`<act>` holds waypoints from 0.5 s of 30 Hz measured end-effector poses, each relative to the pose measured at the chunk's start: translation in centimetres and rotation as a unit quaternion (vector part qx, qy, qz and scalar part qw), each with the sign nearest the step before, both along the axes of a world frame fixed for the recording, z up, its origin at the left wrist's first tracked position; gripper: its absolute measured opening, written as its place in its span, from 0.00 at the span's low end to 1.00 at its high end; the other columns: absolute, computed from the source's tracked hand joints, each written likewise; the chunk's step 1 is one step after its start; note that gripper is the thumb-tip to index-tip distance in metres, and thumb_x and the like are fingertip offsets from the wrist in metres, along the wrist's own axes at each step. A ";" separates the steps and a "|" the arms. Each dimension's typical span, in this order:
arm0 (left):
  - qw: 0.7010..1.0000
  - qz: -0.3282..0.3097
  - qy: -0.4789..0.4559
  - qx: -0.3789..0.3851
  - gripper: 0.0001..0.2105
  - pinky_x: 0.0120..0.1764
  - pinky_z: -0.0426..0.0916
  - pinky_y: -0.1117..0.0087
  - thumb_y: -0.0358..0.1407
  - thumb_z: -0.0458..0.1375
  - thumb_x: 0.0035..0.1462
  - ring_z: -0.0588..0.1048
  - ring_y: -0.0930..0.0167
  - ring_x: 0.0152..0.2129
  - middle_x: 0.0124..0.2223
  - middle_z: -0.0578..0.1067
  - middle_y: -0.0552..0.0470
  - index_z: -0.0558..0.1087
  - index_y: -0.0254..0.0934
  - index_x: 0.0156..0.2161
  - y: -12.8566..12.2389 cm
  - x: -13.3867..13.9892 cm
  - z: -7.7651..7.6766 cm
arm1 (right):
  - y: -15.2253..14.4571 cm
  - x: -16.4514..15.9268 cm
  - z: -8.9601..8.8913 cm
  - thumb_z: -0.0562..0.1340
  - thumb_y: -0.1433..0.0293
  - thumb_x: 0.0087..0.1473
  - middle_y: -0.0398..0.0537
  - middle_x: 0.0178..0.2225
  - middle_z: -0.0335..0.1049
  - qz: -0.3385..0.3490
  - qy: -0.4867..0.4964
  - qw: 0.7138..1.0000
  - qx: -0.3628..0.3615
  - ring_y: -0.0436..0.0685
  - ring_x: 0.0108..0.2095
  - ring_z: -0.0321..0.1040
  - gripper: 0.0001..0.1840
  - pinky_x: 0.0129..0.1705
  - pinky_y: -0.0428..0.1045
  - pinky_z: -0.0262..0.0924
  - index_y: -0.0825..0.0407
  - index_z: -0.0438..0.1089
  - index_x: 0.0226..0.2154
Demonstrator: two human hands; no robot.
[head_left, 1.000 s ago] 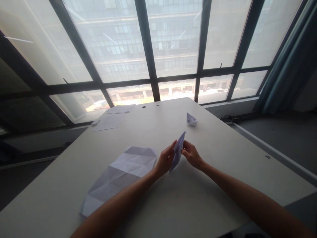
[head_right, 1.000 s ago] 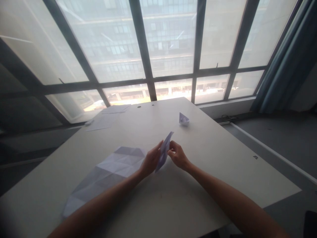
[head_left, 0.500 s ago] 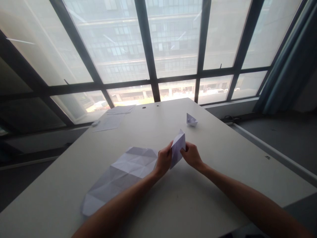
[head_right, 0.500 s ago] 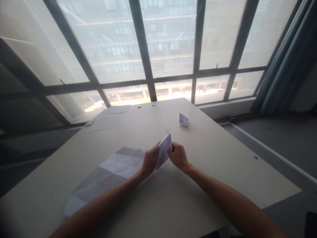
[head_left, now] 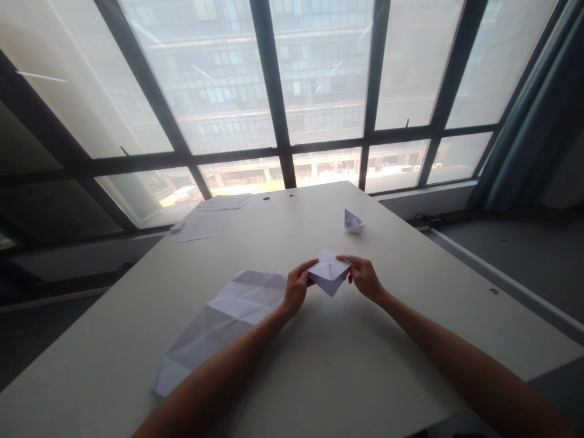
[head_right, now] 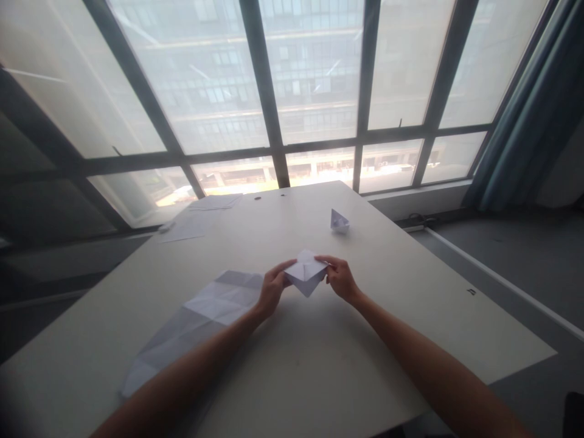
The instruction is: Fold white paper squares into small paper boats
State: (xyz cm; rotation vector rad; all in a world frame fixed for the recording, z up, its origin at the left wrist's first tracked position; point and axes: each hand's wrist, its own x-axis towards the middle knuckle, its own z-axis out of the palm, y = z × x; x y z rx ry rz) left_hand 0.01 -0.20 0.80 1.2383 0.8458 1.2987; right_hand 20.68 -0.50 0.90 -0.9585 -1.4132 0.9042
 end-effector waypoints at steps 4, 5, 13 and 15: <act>0.998 -0.038 -0.057 -0.016 0.20 0.41 0.73 0.60 0.38 0.55 0.54 0.75 0.68 0.32 0.35 0.77 0.45 0.75 0.28 0.48 0.3 -0.4 -0.2 | 0.2 0.3 -0.3 0.54 0.71 0.47 0.51 0.37 0.74 0.041 0.054 0.998 -0.018 0.51 0.27 0.65 0.22 0.26 0.48 0.63 0.55 0.77 0.42; 0.998 -0.035 -0.053 -0.021 0.20 0.40 0.73 0.61 0.40 0.56 0.55 0.74 0.68 0.32 0.34 0.76 0.45 0.76 0.28 0.48 0.3 -0.4 -0.2 | 0.2 0.3 -0.3 0.54 0.70 0.48 0.52 0.38 0.73 0.055 0.068 0.996 -0.023 0.52 0.29 0.65 0.22 0.28 0.49 0.64 0.55 0.77 0.42; 0.999 0.011 0.034 -0.007 0.20 0.33 0.73 0.68 0.43 0.66 0.49 0.72 0.73 0.27 0.34 0.75 0.50 0.76 0.31 0.44 0.1 -0.1 0.1 | -0.2 -0.2 -0.1 0.65 0.60 0.48 0.51 0.35 0.75 0.023 0.050 0.997 -0.046 0.52 0.27 0.66 0.21 0.28 0.49 0.65 0.56 0.77 0.42; 0.999 0.012 0.044 0.000 0.19 0.32 0.73 0.69 0.42 0.66 0.49 0.72 0.74 0.26 0.35 0.76 0.50 0.76 0.32 0.44 0.0 0.0 0.2 | -0.1 -0.4 -0.3 0.67 0.61 0.47 0.49 0.32 0.75 0.015 0.039 0.998 -0.052 0.51 0.24 0.64 0.21 0.25 0.48 0.63 0.56 0.76 0.42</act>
